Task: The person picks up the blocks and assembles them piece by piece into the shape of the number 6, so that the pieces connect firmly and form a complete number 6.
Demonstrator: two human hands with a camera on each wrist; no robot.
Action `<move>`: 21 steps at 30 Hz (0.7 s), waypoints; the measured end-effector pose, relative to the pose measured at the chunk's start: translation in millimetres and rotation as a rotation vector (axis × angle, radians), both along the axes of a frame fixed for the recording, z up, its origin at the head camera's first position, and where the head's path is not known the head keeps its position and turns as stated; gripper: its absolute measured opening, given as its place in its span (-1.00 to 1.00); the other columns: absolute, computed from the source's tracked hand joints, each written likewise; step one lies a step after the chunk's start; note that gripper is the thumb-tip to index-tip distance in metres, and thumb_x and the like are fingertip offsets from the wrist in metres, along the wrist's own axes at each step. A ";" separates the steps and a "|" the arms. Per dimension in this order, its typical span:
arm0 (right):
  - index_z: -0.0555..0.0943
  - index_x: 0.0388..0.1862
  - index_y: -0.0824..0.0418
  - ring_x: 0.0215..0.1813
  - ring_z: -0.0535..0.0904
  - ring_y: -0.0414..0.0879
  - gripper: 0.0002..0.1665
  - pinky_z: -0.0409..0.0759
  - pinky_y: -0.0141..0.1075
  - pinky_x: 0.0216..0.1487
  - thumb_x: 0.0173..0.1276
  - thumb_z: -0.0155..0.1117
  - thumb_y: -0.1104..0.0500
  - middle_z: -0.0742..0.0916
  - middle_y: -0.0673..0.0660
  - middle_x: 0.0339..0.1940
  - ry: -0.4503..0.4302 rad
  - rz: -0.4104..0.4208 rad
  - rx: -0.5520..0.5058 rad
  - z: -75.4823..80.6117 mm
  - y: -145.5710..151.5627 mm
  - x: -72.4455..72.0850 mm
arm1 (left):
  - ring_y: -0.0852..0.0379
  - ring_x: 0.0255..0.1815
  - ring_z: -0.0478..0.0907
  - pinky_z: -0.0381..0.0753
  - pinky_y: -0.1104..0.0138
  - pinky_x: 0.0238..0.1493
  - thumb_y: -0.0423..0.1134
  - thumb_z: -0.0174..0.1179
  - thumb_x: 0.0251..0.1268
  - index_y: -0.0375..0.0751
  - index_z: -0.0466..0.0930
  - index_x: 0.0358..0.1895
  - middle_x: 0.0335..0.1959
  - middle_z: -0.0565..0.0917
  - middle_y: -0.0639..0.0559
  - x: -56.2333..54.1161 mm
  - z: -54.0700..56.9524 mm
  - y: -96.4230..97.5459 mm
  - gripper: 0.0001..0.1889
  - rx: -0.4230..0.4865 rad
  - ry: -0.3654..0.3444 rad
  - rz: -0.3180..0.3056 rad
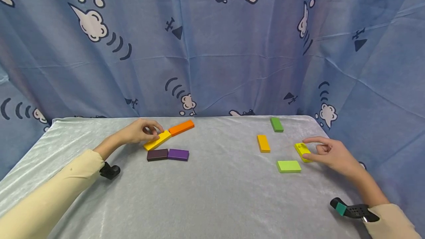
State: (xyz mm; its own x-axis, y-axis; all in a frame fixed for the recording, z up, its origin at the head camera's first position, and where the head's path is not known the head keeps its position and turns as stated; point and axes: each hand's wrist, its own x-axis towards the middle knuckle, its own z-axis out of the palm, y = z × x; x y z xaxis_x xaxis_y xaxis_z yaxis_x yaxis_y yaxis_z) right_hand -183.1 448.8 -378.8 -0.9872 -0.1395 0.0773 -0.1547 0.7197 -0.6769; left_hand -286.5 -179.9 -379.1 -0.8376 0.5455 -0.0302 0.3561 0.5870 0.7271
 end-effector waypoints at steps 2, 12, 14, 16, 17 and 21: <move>0.55 0.27 0.29 -0.63 0.14 -0.18 -0.37 0.22 -0.21 -0.56 0.27 0.55 0.15 0.25 -0.06 -0.63 -0.015 0.027 0.011 -1.7 6.9 -1.9 | 0.01 -0.26 0.56 0.61 0.16 -0.06 -0.43 0.33 0.35 -0.27 0.70 0.03 -0.32 0.66 -0.01 -0.3 -0.2 0.0 -0.78 -0.001 0.005 -0.001; 0.42 0.40 0.28 -0.63 0.14 -0.26 -0.21 0.22 -0.22 -0.55 0.26 0.55 0.17 0.24 -0.11 -0.61 -0.089 0.083 0.049 -8.0 30.8 -9.9 | 0.02 -0.26 0.55 0.60 0.19 -0.09 -0.42 0.32 0.36 -0.25 0.70 0.02 -0.31 0.66 -0.02 -2.2 -3.6 -0.4 -0.79 0.006 0.000 -0.006; 0.39 0.42 0.31 -0.63 0.13 -0.26 -0.19 0.22 -0.20 -0.54 0.26 0.55 0.18 0.24 -0.10 -0.61 -0.111 0.087 0.048 -7.3 31.8 -11.8 | 0.02 -0.26 0.55 0.59 0.19 -0.10 -0.43 0.32 0.36 -0.25 0.70 0.02 -0.32 0.66 -0.02 -1.9 -3.0 -0.4 -0.78 0.005 0.000 -0.006; 0.38 0.43 0.31 -0.63 0.12 -0.26 -0.17 0.21 -0.20 -0.54 0.26 0.55 0.16 0.24 -0.11 -0.62 -0.128 0.093 0.053 -6.3 31.2 -13.4 | 0.01 -0.26 0.54 0.59 0.19 -0.09 -0.43 0.32 0.36 -0.25 0.70 0.03 -0.32 0.65 -0.02 -2.0 -2.7 -0.4 -0.78 0.006 -0.003 -0.007; 0.38 0.43 0.31 -0.64 0.12 -0.25 -0.16 0.21 -0.20 -0.55 0.25 0.55 0.15 0.24 -0.11 -0.63 -0.131 0.096 0.057 -6.1 30.6 -14.3 | 0.01 -0.26 0.54 0.59 0.19 -0.09 -0.43 0.32 0.36 -0.25 0.70 0.03 -0.32 0.65 -0.02 -1.6 -2.3 -0.4 -0.78 0.006 -0.005 -0.005; 0.45 0.39 0.27 -0.64 0.13 -0.25 -0.22 0.21 -0.24 -0.57 0.24 0.56 0.14 0.23 -0.12 -0.65 -0.131 0.113 0.068 -6.2 28.3 -17.0 | 0.01 -0.26 0.54 0.59 0.18 -0.08 -0.43 0.32 0.36 -0.26 0.69 0.03 -0.33 0.65 -0.02 -1.4 -2.9 -0.5 -0.78 0.011 -0.007 -0.006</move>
